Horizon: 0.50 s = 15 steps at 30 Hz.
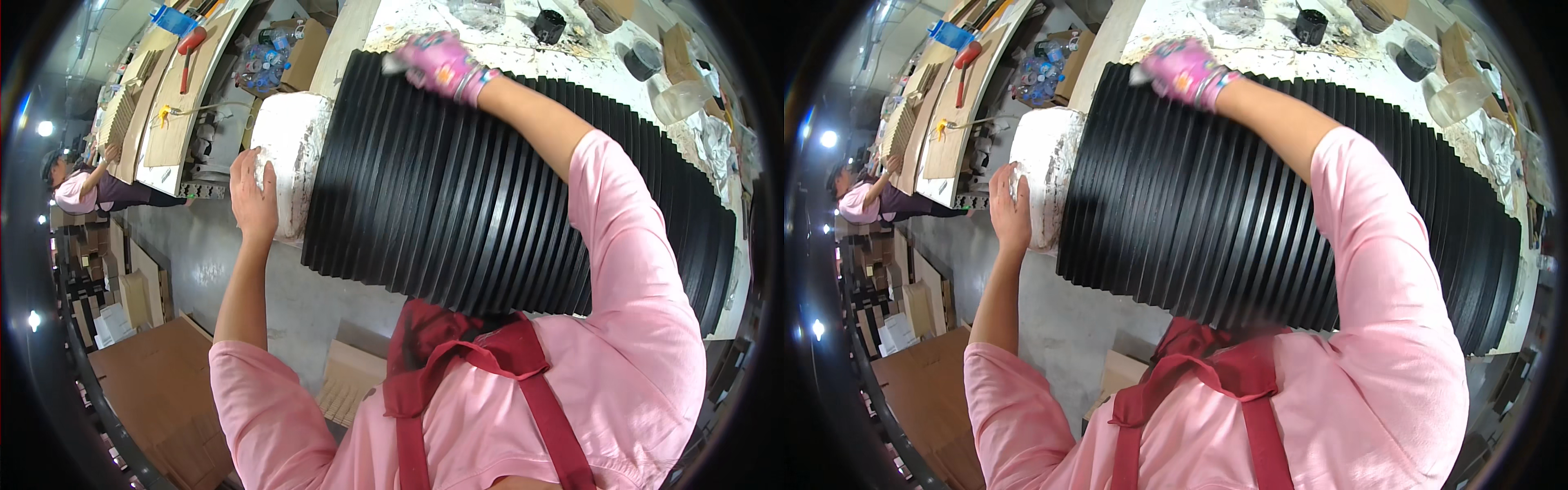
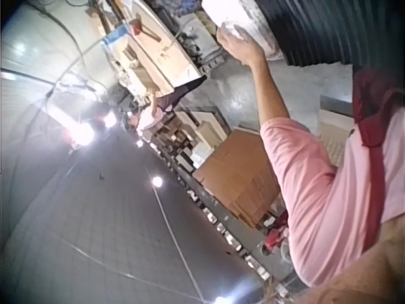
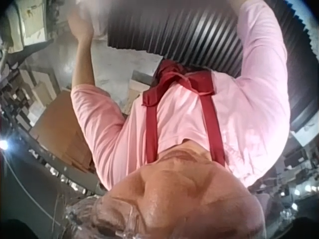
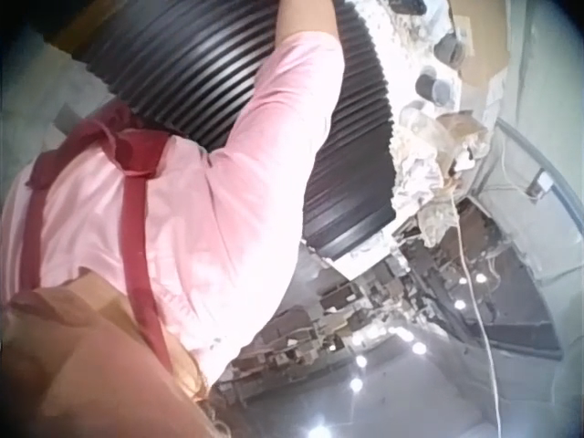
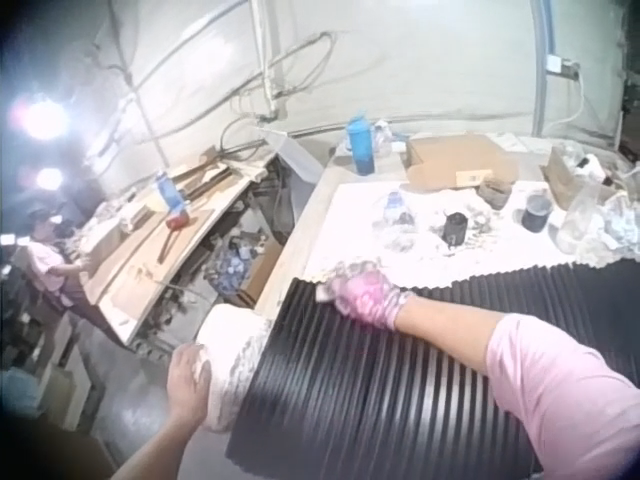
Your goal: The person wipes down a long black ribbed accordion-style machine cover using a white cloth and a cleaning solution from a bottle, then applies a dark polish or sealant to the surface with a small sponge.
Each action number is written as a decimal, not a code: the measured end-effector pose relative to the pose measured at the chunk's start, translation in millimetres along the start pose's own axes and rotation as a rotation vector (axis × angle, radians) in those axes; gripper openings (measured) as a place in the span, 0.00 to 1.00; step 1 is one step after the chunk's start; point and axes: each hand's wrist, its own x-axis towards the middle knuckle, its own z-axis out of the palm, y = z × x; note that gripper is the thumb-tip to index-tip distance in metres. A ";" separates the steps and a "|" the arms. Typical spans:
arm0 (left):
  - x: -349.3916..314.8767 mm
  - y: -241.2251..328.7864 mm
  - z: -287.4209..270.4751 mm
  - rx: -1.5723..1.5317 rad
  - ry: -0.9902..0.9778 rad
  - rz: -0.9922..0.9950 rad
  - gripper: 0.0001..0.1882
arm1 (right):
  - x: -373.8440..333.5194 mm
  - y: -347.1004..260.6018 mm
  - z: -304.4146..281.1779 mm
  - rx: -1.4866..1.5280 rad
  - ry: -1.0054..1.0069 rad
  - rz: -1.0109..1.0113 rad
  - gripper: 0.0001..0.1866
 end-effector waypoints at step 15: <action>-1.5 -4.0 -2.3 0.024 -0.010 -0.017 0.21 | 7.0 29.3 -57.5 -0.993 0.113 -0.881 0.08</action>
